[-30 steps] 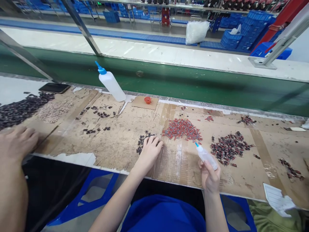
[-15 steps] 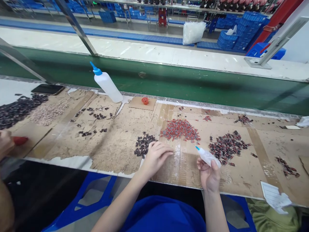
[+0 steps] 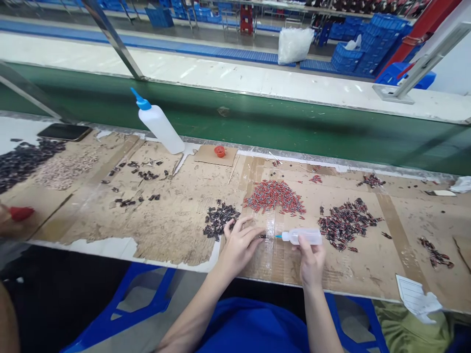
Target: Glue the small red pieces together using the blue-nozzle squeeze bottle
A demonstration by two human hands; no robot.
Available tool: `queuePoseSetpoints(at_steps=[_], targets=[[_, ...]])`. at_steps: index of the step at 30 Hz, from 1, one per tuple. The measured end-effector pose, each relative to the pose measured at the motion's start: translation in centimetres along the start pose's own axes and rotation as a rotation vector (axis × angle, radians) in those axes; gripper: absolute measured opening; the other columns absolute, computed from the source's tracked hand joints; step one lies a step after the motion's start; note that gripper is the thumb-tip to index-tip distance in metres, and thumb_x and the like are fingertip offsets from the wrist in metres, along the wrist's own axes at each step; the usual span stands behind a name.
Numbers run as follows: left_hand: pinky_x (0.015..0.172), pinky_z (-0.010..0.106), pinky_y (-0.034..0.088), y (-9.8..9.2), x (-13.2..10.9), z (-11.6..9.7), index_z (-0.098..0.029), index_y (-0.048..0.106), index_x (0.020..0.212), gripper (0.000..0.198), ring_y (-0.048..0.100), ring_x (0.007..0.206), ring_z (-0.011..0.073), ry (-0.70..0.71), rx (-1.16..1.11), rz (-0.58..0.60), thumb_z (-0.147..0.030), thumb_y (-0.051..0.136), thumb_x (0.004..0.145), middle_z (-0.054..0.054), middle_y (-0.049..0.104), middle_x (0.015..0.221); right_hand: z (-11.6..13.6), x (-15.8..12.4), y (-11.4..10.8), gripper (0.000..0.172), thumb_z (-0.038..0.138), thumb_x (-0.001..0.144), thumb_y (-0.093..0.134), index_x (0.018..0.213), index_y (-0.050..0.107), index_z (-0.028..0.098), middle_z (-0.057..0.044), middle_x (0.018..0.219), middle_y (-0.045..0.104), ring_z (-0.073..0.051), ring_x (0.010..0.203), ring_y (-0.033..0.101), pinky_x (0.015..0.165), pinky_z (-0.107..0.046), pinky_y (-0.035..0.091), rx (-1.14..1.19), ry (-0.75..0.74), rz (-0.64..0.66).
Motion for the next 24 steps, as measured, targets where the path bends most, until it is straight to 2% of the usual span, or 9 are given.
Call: queuePoseSetpoints(at_steps=[9, 16, 24], targets=[[0.106, 0.054, 0.026, 0.0, -0.2, 0.2, -0.029, 0.070, 0.097, 0.020, 0.063, 0.112, 0.0250, -0.060, -0.058, -0.032, -0.015, 0.065, 0.085, 0.003, 0.077, 0.096, 1.2, -0.3, 1.6, 0.037, 0.052, 0.067, 0.072, 0.060, 0.061, 0.017, -0.004, 0.056, 0.066, -0.018, 0.051, 0.060, 0.049, -0.029, 0.048, -0.169, -0.103, 0.003], [0.105, 0.057, 0.025, 0.6, -0.1, 1.4, -0.028, 0.071, 0.093, 0.017, 0.064, 0.111, 0.0265, -0.196, -0.167, 0.022, -0.016, 0.069, 0.082, 0.002, 0.078, 0.084, 0.8, -0.4, 1.9, 0.034, 0.048, 0.067, 0.073, 0.062, 0.064, 0.016, -0.005, 0.058, 0.067, -0.019, 0.055, 0.062, 0.054, -0.030, 0.051, -0.162, -0.075, 0.038], [0.103, 0.053, 0.027, 0.6, -0.1, 1.7, -0.028, 0.072, 0.092, 0.013, 0.064, 0.110, 0.0264, -0.210, -0.172, 0.019, -0.020, 0.069, 0.082, 0.003, 0.078, 0.082, 1.1, -0.5, 2.4, 0.030, 0.044, 0.071, 0.071, 0.064, 0.065, 0.016, -0.004, 0.059, 0.067, -0.017, 0.055, 0.060, 0.053, -0.028, 0.050, -0.200, -0.099, 0.080]])
Point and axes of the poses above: each hand's wrist, its own x-axis towards the middle knuckle, its own y-axis out of the palm, z = x × y, the point moved 9 cm from there along x, towards the middle knuckle
